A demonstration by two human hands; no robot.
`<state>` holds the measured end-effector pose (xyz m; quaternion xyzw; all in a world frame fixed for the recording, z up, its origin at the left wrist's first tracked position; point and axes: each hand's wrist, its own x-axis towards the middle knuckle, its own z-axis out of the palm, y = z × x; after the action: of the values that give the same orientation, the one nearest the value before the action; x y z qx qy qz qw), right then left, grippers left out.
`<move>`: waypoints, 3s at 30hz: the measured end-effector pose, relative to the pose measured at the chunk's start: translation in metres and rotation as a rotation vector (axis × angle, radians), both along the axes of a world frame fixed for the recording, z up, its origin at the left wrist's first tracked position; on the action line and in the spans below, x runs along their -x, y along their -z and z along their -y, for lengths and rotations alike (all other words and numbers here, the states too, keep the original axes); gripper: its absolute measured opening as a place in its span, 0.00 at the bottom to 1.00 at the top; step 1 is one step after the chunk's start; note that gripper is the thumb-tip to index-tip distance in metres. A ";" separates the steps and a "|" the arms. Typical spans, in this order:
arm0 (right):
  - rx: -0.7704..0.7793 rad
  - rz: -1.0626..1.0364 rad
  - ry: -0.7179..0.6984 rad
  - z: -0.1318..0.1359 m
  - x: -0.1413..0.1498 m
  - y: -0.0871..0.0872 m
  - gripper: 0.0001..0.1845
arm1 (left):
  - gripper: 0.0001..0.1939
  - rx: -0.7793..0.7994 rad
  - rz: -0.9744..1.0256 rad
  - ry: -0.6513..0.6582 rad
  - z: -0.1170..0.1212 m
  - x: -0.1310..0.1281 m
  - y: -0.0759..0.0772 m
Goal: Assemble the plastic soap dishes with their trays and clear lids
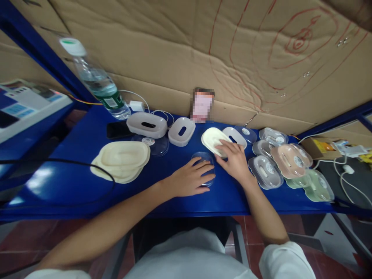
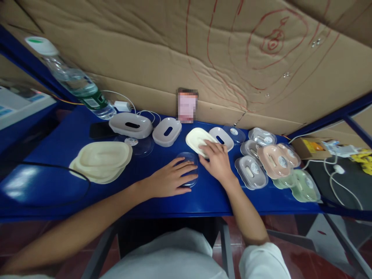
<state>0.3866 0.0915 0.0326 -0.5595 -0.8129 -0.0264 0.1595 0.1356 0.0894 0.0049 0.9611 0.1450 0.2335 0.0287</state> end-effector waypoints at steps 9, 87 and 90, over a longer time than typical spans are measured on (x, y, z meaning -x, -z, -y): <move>-0.150 0.045 0.330 -0.022 -0.039 0.003 0.22 | 0.21 -0.005 -0.011 0.008 0.002 0.000 -0.001; 0.093 -0.280 -0.297 0.039 -0.008 0.001 0.23 | 0.52 0.259 0.120 -0.138 -0.013 0.011 -0.011; 0.072 -0.319 -0.327 0.003 -0.007 0.006 0.21 | 0.45 0.158 0.098 -0.142 -0.014 0.013 -0.016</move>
<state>0.3934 0.0885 0.0269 -0.4229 -0.8576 0.1176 0.2682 0.1221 0.1033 0.0213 0.9305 0.2293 0.2696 0.0947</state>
